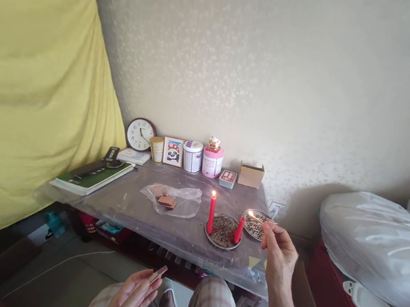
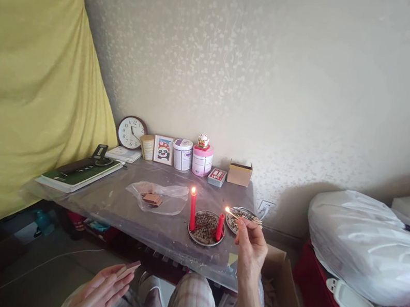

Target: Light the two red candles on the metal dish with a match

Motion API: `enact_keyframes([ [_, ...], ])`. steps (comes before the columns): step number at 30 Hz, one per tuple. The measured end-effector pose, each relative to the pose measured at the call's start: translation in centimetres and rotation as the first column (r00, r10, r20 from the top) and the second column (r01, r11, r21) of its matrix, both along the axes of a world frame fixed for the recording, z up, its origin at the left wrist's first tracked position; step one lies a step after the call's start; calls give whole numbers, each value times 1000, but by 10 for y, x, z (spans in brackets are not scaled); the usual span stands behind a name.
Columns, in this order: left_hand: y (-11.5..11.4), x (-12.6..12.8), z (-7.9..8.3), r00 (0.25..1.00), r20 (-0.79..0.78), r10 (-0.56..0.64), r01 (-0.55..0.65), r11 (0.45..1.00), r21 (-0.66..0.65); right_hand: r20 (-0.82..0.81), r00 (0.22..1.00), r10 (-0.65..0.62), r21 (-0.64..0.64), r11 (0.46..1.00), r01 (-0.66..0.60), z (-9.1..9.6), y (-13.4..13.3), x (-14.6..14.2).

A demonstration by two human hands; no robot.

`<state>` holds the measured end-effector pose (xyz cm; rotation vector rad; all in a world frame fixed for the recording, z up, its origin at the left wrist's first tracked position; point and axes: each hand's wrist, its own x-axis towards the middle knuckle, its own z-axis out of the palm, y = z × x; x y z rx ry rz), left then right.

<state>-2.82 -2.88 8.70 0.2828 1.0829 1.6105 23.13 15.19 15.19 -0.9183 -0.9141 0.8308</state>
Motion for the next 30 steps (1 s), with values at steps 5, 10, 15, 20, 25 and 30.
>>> enact_keyframes([
  [5,2,-1,-3,1000,-10,-5,4,1000,-11,-22,999,36,-33,999,-37,-16,1,8],
  [10,3,-1,-4,1000,6,-20,20,1000,-17,-2,998,59,-69,996,-59,-23,6,7],
  [15,4,-1,-4,1000,5,-28,28,999,-29,57,997,61,-103,993,-55,-24,14,5],
  [20,7,-3,-6,999,-3,-40,40,998,-44,123,990,65,-134,990,-48,-23,18,4],
  [25,8,-3,-7,1000,-8,-30,30,998,-50,150,986,75,-141,989,-53,-23,21,3],
  [30,8,-3,-8,1000,5,-23,23,999,-45,165,983,76,-139,989,-53,-24,23,3],
])
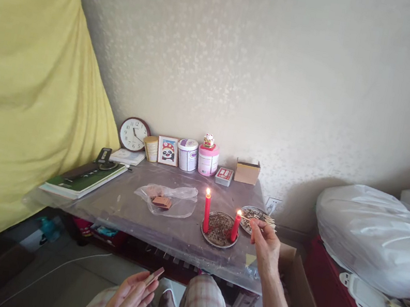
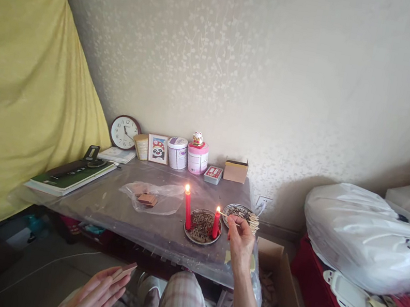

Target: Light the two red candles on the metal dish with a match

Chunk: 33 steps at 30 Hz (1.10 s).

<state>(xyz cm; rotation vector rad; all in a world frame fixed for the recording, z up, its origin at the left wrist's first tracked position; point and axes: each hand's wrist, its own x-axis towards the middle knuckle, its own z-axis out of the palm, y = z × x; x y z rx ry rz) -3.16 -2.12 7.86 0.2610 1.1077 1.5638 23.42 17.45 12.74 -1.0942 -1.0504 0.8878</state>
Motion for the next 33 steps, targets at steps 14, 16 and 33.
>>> enact_keyframes([
  [14,-5,-1,1,1000,-18,-2,2,1000,-18,-3,1000,-2,11,1000,2,5,-10,0],
  [16,-4,-1,1,1000,-12,-8,7,1000,-11,-3,1000,-1,6,1000,1,6,-12,0],
  [33,-4,-3,-2,999,16,-28,29,1000,-11,-65,998,12,64,998,-8,14,-12,11],
])
